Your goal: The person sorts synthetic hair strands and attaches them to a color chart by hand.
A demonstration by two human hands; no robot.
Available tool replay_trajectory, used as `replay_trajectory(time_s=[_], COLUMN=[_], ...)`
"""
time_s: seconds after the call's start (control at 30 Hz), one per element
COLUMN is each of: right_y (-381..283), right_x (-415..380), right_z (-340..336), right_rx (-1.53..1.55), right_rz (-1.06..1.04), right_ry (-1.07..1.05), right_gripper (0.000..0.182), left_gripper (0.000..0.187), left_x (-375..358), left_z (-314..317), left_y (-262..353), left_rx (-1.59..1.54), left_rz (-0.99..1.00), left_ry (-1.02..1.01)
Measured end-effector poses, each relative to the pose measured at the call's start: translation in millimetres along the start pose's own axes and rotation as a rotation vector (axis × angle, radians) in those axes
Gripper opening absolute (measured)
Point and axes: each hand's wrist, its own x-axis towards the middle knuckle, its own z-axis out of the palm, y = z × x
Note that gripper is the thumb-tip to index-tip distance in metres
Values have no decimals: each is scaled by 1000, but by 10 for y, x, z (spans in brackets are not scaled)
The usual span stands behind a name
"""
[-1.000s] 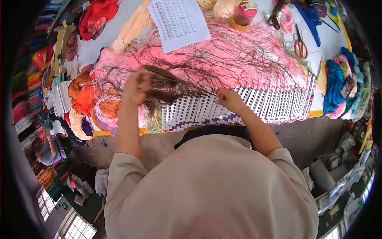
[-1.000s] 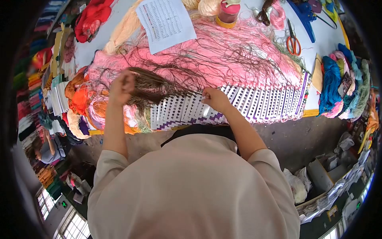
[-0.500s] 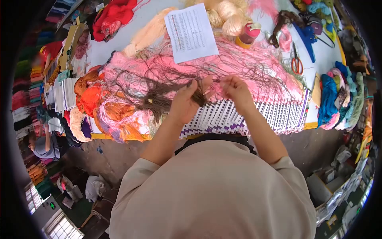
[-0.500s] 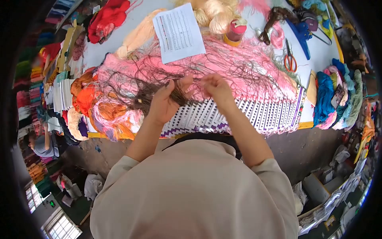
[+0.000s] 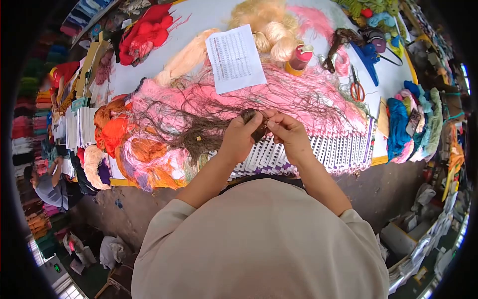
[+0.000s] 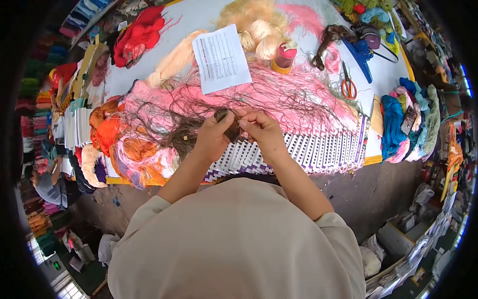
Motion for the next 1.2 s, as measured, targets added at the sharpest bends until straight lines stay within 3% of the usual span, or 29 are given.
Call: replay_trajectory(time_s=[0.07,0.2,0.37,0.6,0.67,0.73,0.77,0.8,0.87,0.9,0.93,0.97,1.0,1.03,1.07,1.1,1.17,1.2], right_y=[22,59,98,125,137,161,205,230,57,-20,95,-21,7,-21,-308,-498,-711,-200], right_x=[-18,-26,-31,-22,-15,-16,17,60,18,-64,-69,-226,-381,-658,-919,-1230,-1475,-1532], right_z=[-18,-88,-138,-233,-256,-295,-383,-541,-1161,-1567,-2330,-2644,-3507,-4313,-4421,-4657,-4483,-6030], right_rx=[14,101,72,135,131,114,101,86,291,367,487,462,608,627,356,227,-363,-1118], right_rz=[-2,13,-5,-45,-46,-72,-182,-288,-259,-195,-187,-253,-182,-192,-292,-391,-510,-674], right_ry=[12,-25,-27,-95,-104,-41,62,168,160,195,102,212,435,565,1083,1225,1586,1240], right_gripper=[5,5,5,6,6,5,6,7,11,9,5,6,6,8,11,13,13,7], left_gripper=[32,31,31,26,23,23,22,18,14,8,5,5,8,10,9,9,6,3], left_x=[-7,3,21,50,37,46,64,78,94,73,59,-25,-127,-277,-471,-613,-701,-572], left_z=[13,37,25,126,119,137,135,-81,-676,-761,-1270,-1680,-1971,-2750,-3105,-3247,-3018,-2562], left_y=[-19,-40,-110,-110,-137,-115,-97,-24,186,398,568,766,979,1174,1359,1436,1329,1158], left_rx=[141,45,211,7,219,109,0,5,-126,-72,-252,-311,-263,-370,-370,-367,-219,77], left_rz=[10,7,42,-26,13,1,-9,-31,-94,-83,-61,-21,65,80,211,342,248,109], left_ry=[-7,25,8,66,27,97,161,102,192,405,359,400,644,655,719,777,76,384])
